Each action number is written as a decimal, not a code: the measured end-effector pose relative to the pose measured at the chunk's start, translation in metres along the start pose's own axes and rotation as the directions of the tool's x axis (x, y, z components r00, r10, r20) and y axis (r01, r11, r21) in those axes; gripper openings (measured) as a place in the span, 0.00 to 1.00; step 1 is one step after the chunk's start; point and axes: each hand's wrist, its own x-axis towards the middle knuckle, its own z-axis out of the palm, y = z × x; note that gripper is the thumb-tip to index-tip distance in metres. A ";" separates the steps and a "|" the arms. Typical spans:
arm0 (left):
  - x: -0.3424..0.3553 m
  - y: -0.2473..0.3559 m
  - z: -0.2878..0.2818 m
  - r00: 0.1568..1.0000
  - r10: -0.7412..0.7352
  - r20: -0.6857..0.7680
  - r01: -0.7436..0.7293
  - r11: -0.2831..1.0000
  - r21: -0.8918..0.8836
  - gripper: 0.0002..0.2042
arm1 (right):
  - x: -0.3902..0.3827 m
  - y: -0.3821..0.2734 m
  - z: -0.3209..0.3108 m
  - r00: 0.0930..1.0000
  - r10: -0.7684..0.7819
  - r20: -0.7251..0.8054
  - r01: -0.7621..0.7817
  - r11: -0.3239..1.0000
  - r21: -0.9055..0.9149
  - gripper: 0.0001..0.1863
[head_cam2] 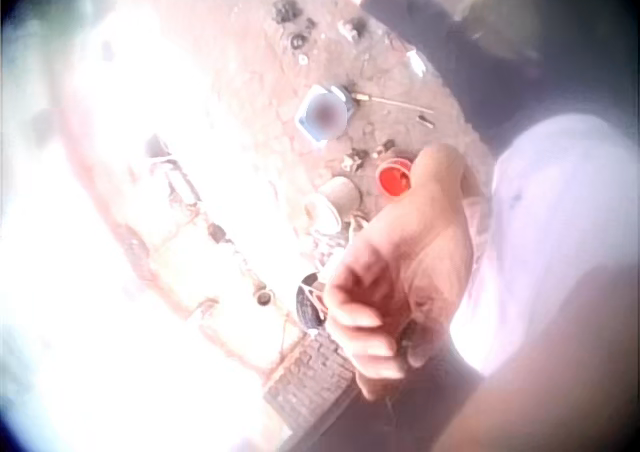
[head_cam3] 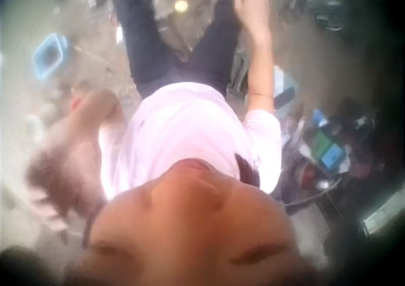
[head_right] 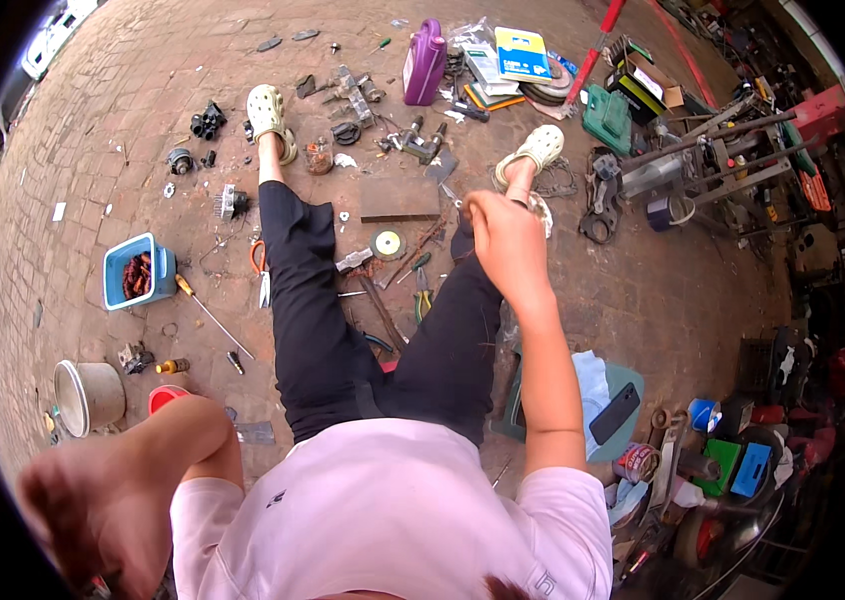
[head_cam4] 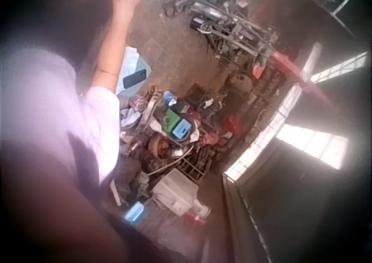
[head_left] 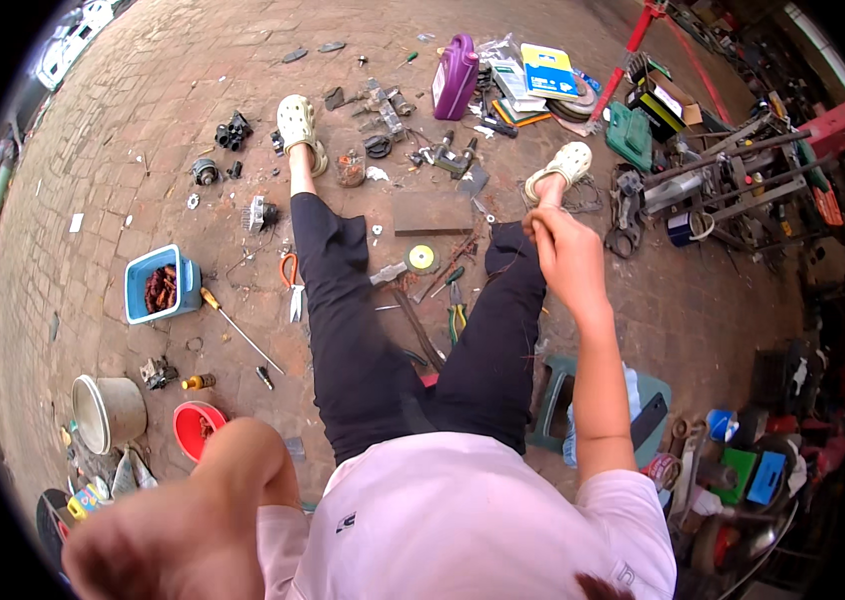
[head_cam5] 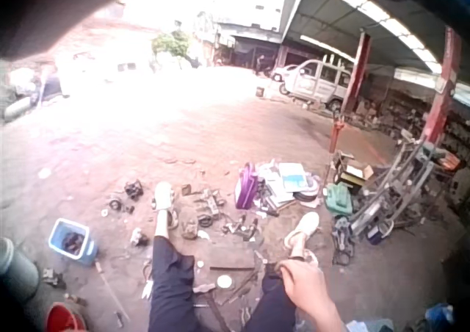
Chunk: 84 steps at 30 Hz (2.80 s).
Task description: The person sits on the ground and winds copper wire around a cylindrical electrical component. They then use a tool to adjust the component and briefly interact with another person who hands them a small part. The person continues to manipulate the component and wire.
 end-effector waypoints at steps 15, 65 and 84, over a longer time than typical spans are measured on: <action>-0.234 -0.090 0.048 -0.156 -0.883 0.442 0.752 -0.396 -0.526 0.09 | -0.047 0.006 0.029 0.741 0.118 0.661 -0.661 -0.037 0.749 0.09; -0.210 -0.076 0.011 0.055 -0.891 0.450 0.847 0.281 0.452 0.06 | -0.104 -0.026 0.040 0.833 0.107 0.543 -0.493 -0.302 0.816 0.27; -0.213 -0.074 0.011 0.013 -0.817 0.577 0.907 0.253 0.338 0.07 | -0.102 -0.057 0.050 0.909 0.251 0.332 -0.233 -0.354 0.906 0.42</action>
